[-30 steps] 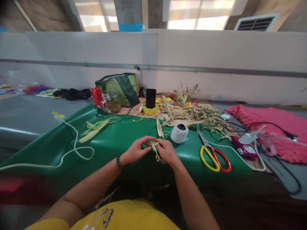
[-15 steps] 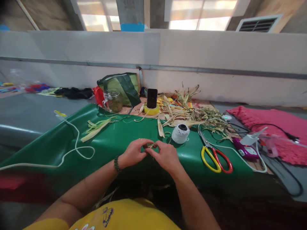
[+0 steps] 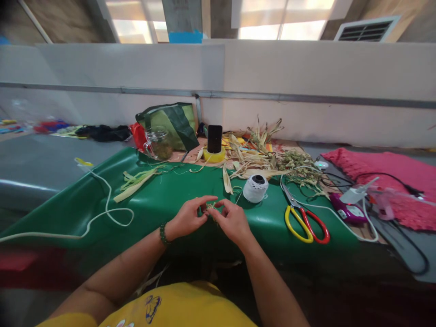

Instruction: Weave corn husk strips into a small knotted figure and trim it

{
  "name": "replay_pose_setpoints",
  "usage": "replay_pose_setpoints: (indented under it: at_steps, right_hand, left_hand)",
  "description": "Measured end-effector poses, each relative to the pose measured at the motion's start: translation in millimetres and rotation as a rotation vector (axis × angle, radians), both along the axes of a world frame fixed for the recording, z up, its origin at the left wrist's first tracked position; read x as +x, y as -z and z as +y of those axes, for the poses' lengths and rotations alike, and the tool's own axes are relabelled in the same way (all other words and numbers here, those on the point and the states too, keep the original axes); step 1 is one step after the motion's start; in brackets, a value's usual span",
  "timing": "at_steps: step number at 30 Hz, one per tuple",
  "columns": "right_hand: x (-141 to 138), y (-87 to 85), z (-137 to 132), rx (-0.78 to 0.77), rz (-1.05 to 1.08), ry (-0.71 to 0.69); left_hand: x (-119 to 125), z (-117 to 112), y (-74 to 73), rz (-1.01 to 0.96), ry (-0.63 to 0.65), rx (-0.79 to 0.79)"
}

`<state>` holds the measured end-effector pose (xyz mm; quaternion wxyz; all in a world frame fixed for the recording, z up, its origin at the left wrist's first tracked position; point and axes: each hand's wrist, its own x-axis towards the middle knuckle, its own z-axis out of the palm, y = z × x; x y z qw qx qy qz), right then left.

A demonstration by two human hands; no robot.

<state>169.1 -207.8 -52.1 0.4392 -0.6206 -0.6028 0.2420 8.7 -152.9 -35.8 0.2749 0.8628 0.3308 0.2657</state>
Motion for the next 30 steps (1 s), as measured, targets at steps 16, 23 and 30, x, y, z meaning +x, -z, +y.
replay_pose_setpoints:
  at_steps: [16, 23, 30]
  right_hand:
    - [-1, 0.7, -2, -0.020, 0.196, -0.105]
    - [7, -1.1, -1, -0.136, 0.256, -0.225]
    - [3, -25.9, 11, 0.057, -0.079, -0.169]
  left_hand:
    - [3, 6, 3.6, -0.103, 0.065, -0.190]
    - [3, -1, 0.8, 0.102, -0.034, 0.016]
    - [13, 17, -16.2, 0.042, 0.039, 0.026]
